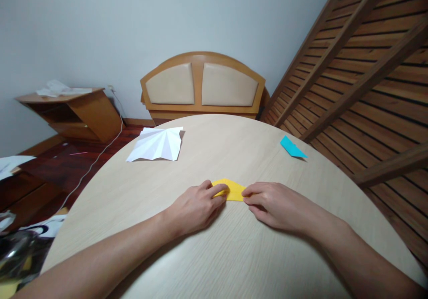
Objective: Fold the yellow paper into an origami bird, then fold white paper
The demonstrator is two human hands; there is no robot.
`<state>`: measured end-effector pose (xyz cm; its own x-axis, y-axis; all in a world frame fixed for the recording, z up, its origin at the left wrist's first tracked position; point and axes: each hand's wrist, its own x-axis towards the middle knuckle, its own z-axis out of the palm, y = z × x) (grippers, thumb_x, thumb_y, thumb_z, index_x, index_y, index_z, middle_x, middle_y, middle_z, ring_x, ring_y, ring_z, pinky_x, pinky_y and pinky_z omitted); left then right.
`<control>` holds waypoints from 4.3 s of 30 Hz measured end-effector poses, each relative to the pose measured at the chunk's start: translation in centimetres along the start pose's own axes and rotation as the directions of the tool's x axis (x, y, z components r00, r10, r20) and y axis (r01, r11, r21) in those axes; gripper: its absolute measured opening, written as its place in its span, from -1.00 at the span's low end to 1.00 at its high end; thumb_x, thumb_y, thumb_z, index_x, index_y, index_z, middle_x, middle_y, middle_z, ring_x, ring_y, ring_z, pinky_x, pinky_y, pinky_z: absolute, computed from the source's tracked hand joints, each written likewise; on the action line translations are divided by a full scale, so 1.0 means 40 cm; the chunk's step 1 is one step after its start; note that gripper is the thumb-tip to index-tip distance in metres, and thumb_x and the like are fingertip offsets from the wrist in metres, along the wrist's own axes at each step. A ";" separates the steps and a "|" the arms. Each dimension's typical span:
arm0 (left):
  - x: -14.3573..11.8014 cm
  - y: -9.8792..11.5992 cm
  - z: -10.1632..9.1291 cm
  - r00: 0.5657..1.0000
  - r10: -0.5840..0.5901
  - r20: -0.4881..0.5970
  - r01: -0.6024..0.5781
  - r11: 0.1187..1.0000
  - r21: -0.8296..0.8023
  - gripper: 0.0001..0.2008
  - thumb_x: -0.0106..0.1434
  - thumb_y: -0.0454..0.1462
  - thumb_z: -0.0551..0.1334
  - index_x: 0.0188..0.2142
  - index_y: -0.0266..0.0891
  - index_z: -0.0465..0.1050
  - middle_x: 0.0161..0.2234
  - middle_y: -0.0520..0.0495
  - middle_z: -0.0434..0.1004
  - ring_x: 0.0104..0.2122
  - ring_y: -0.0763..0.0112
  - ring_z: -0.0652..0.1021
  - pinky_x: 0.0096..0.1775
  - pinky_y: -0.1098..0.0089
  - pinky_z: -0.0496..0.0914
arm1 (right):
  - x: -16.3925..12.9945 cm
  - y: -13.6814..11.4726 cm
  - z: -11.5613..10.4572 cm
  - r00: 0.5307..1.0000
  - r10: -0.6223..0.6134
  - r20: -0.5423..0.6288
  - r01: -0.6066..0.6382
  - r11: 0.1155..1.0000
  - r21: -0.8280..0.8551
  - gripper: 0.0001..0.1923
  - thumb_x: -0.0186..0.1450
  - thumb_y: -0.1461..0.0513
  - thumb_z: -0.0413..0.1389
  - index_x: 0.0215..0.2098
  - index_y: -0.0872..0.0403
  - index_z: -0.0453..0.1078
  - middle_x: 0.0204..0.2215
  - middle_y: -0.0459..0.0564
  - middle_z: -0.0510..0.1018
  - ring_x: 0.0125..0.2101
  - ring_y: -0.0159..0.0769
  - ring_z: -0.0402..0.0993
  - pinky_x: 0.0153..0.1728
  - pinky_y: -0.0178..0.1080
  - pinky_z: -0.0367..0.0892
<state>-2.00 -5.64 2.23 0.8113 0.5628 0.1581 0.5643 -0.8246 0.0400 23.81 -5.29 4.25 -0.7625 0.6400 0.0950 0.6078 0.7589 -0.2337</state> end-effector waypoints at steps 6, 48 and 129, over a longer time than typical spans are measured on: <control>-0.001 0.000 0.005 1.000 0.003 0.006 -0.002 1.000 -0.010 -0.74 0.48 -0.30 0.03 -0.01 -0.27 0.47 0.06 -0.14 0.50 -0.18 0.22 0.46 -0.20 0.24 0.50 | 0.008 -0.010 0.005 0.999 -0.024 -0.039 0.024 1.000 -0.006 -0.71 0.38 0.36 0.06 -0.03 0.03 0.55 -0.07 0.03 0.64 -0.11 -0.20 0.59 -0.06 -0.17 0.45; -0.007 -0.044 0.023 0.995 -0.042 -0.086 0.034 0.995 -0.097 -0.73 0.48 -0.25 0.10 0.08 -0.09 0.51 -0.22 -0.10 0.52 -0.25 0.29 0.50 -0.20 0.30 0.37 | 0.041 -0.077 0.043 1.000 0.030 -0.006 -0.031 0.982 -0.187 -0.72 0.27 0.38 0.08 -0.08 0.10 0.47 -0.17 0.05 0.59 -0.16 -0.09 0.53 -0.16 -0.08 0.47; -0.020 -0.033 -0.017 0.993 0.110 0.028 -0.104 0.979 -0.176 -0.61 0.21 -0.25 0.17 0.04 -0.23 0.42 0.16 -0.15 0.47 0.09 0.05 0.45 0.10 0.08 0.40 | 0.044 -0.039 0.020 0.995 -0.089 0.040 0.095 0.976 -0.198 -0.84 0.32 0.30 0.14 -0.14 0.01 0.48 -0.22 -0.01 0.62 -0.20 -0.16 0.53 -0.23 -0.18 0.38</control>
<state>-3.51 -5.03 2.73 0.8726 0.4697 0.1342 0.4412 -0.8757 0.1961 21.32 -5.45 4.00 -0.8217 0.5647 0.0765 0.5644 0.8250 -0.0272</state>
